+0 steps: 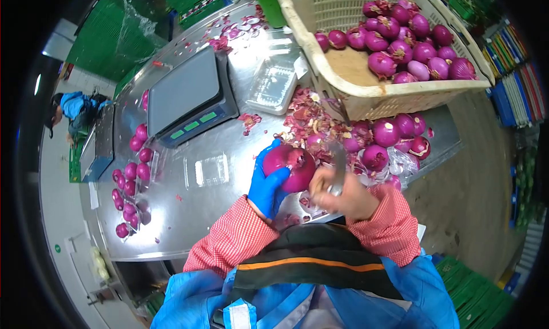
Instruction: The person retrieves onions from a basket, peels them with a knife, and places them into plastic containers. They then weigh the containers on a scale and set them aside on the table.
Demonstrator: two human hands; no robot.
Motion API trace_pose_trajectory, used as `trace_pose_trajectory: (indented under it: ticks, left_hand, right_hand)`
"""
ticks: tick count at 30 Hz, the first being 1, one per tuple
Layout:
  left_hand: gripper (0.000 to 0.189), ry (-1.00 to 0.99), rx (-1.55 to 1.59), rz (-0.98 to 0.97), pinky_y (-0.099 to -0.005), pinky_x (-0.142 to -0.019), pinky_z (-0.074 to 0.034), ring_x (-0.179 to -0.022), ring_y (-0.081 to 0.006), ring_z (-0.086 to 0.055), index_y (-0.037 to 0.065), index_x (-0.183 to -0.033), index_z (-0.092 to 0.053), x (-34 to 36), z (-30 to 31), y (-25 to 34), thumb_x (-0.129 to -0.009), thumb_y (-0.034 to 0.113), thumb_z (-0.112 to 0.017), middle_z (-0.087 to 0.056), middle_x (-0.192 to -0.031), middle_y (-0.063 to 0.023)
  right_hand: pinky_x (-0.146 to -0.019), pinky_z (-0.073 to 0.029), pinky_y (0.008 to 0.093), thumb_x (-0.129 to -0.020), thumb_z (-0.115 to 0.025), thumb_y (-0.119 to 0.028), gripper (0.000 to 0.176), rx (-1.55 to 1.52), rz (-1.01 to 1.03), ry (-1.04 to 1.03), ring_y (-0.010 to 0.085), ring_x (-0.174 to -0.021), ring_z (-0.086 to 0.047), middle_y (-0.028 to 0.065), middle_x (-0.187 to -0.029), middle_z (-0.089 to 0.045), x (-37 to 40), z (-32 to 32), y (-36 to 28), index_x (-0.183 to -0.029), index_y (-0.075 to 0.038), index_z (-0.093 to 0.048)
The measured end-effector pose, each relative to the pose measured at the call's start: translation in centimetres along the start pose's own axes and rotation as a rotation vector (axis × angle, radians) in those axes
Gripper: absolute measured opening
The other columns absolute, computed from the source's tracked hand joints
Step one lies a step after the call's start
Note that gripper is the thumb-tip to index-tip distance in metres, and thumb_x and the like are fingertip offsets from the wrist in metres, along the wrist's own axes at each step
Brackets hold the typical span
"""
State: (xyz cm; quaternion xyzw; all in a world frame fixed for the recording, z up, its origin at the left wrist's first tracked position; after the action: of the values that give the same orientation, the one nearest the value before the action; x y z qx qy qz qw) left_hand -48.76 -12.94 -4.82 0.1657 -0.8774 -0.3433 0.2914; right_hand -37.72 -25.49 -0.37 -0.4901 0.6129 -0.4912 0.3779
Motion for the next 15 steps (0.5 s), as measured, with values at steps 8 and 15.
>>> trace_pose_trajectory:
  ticks: [8, 15]
  left_hand:
    - [0.087, 0.14, -0.772, -0.498, -0.0379, -0.103, -0.046, -0.122, -0.0251, -0.052, 0.008, -0.146, -0.033, 0.2, 9.9, 6.0, -0.071, 0.009, -0.078, -0.047, -0.136, -0.013]
    - [0.091, 0.79, -1.051, -0.412, -0.0452, -0.105, -0.042, -0.124, -0.0403, -0.048, 0.012, -0.146, -0.037, -0.7, 23.5, 10.8, -0.068, 0.018, -0.082, -0.043, -0.139, -0.0247]
  right_hand:
    - [-0.066, -0.046, 0.0258, -0.093, -0.064, -0.014, 0.015, 0.236, -0.158, 0.246, 0.0075, -0.072, -0.056, 0.0022, -0.08, -0.063, -0.4, -0.1, 4.2, -0.096, 0.001, -0.064]
    - [-0.071, -0.05, 0.0324, -0.092, -0.064, -0.021, 0.022, 0.303, -0.139, 0.208, 0.0194, -0.078, -0.065, 0.0106, -0.085, -0.068, -0.4, -2.3, 7.2, -0.102, -0.002, -0.066]
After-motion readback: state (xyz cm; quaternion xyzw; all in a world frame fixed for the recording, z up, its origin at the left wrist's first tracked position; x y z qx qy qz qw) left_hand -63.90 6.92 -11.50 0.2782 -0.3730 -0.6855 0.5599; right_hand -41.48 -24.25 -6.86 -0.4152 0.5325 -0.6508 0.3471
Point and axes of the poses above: each hand's wrist, its own x-axis away from the middle knuckle, its own z-axis out of the back of the hand, y = z × x, the point moved 5 cm from there along -x, towards the middle knuckle
